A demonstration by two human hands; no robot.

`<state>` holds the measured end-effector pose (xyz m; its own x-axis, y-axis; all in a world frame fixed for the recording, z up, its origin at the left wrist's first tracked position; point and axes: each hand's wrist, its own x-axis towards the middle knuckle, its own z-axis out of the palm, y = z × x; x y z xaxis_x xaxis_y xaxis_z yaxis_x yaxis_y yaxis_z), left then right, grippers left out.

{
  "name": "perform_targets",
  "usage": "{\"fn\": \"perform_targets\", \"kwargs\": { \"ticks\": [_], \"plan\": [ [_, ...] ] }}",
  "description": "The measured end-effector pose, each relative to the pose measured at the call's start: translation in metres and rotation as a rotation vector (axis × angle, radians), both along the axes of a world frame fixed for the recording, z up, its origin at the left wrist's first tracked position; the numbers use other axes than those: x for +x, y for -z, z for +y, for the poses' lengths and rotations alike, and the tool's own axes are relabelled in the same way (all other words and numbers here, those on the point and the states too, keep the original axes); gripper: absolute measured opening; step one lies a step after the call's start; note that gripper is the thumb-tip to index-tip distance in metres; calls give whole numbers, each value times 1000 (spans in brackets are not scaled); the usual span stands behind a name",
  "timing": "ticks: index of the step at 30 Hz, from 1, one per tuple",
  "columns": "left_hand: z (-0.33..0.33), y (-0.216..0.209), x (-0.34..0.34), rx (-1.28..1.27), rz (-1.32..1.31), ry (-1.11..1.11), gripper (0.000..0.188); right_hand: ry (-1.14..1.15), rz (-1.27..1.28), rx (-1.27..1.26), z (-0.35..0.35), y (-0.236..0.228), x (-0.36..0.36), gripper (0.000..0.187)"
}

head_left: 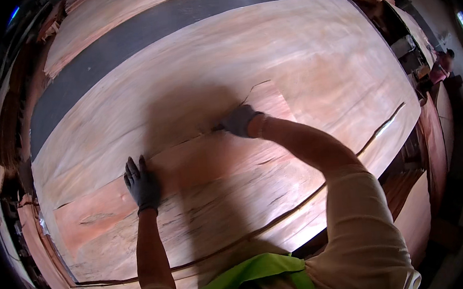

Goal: The person uses a knife to peel thin wood veneers from a large wooden panel. They lift and remove the veneers, then place them on a stack. The person also flips the panel and continues peeling veneers from the other side.

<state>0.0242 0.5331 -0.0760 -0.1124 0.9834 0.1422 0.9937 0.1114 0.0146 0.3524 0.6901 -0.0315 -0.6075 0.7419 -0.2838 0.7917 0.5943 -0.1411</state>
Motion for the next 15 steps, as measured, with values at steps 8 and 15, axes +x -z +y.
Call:
{"fn": "perform_targets", "kwargs": {
  "ticks": [8, 15],
  "plan": [
    [1, 4, 2, 3, 13, 6, 54, 167, -108, 34, -44, 4, 202, 50],
    [-3, 1, -13, 110, -124, 33, 43, 225, -127, 154, -116, 17, 282, 39]
  ]
}}
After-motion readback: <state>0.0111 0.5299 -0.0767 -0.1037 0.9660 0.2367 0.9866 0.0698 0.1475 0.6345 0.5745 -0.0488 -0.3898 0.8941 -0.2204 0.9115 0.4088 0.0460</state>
